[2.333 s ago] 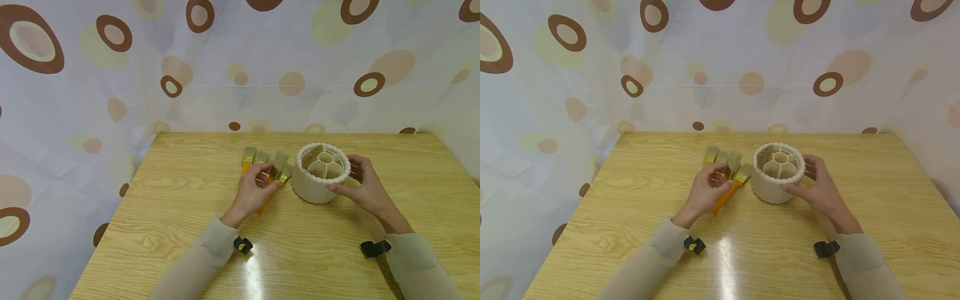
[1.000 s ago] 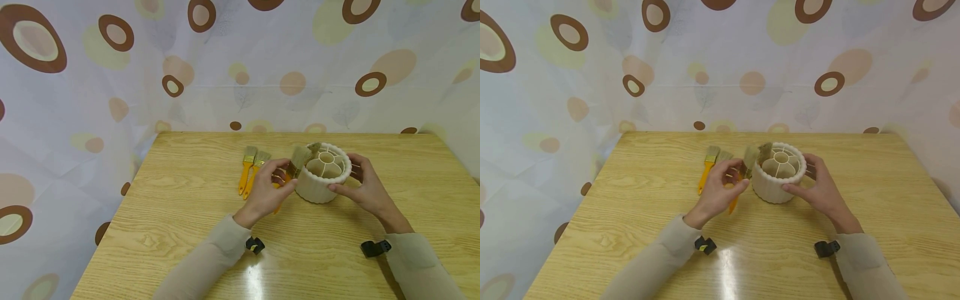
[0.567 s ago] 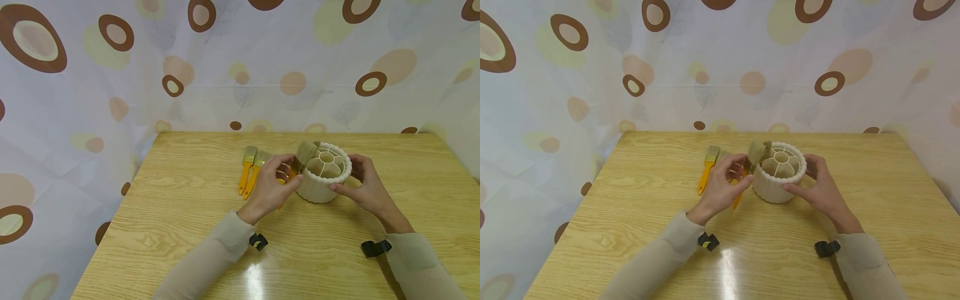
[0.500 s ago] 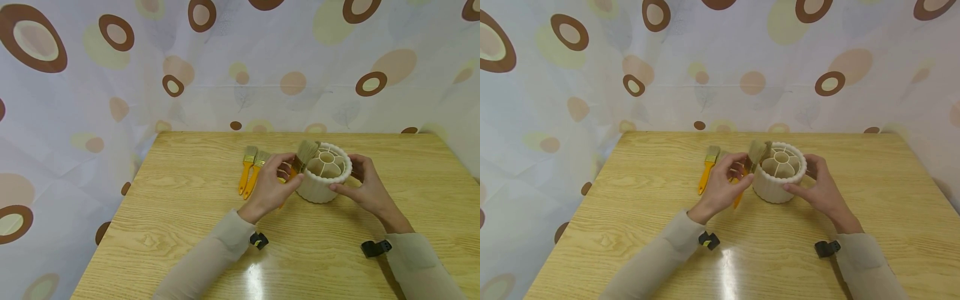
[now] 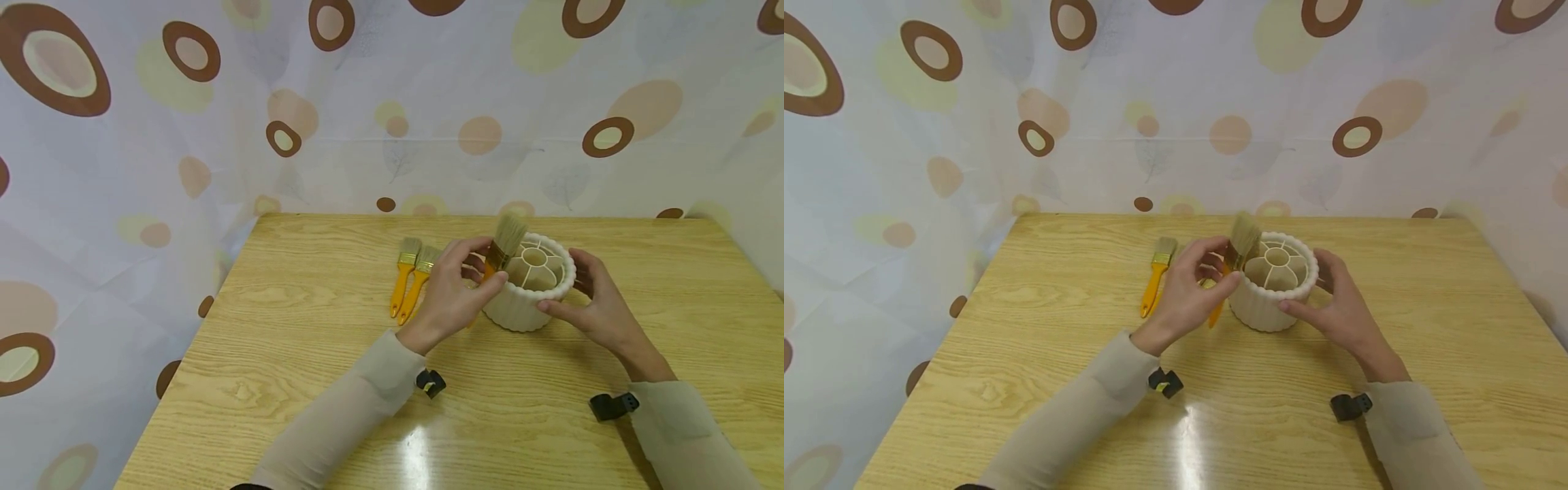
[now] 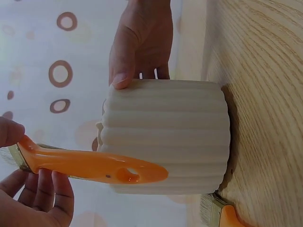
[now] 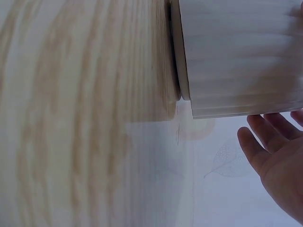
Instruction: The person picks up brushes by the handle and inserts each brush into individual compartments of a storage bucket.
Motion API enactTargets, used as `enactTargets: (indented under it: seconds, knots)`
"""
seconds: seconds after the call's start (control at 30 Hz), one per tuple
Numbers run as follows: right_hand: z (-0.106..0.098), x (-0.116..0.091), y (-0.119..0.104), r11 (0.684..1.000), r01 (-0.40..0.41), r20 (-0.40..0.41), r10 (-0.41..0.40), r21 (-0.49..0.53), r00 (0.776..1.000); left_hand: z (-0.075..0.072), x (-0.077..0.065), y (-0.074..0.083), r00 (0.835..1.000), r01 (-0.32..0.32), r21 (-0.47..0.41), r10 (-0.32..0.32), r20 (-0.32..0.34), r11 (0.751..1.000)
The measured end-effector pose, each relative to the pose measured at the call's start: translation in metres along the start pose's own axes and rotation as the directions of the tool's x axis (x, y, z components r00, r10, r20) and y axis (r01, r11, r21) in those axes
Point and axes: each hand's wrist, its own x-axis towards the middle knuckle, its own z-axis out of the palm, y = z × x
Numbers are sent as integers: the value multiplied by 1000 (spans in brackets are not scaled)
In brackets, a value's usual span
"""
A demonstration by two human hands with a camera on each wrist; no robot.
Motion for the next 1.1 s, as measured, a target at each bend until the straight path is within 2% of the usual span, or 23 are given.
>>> enactTargets:
  seconds: [0.2, 0.57, 1.1]
  knots:
    - [0, 1, 1, 1000, -20, 9, 20, 4, 1000, 2, 5, 1, 1000, -24, 3, 24, -18, 1000]
    - [1, 0, -2, 1000, 7, -4, -7, 4, 1000, 8, 13, 4, 998, -39, 25, 40, -40, 999]
    - [1, 0, -3, 1000, 24, -21, -24, -8, 999, 15, 30, 11, 987, -55, 22, 57, -148, 998]
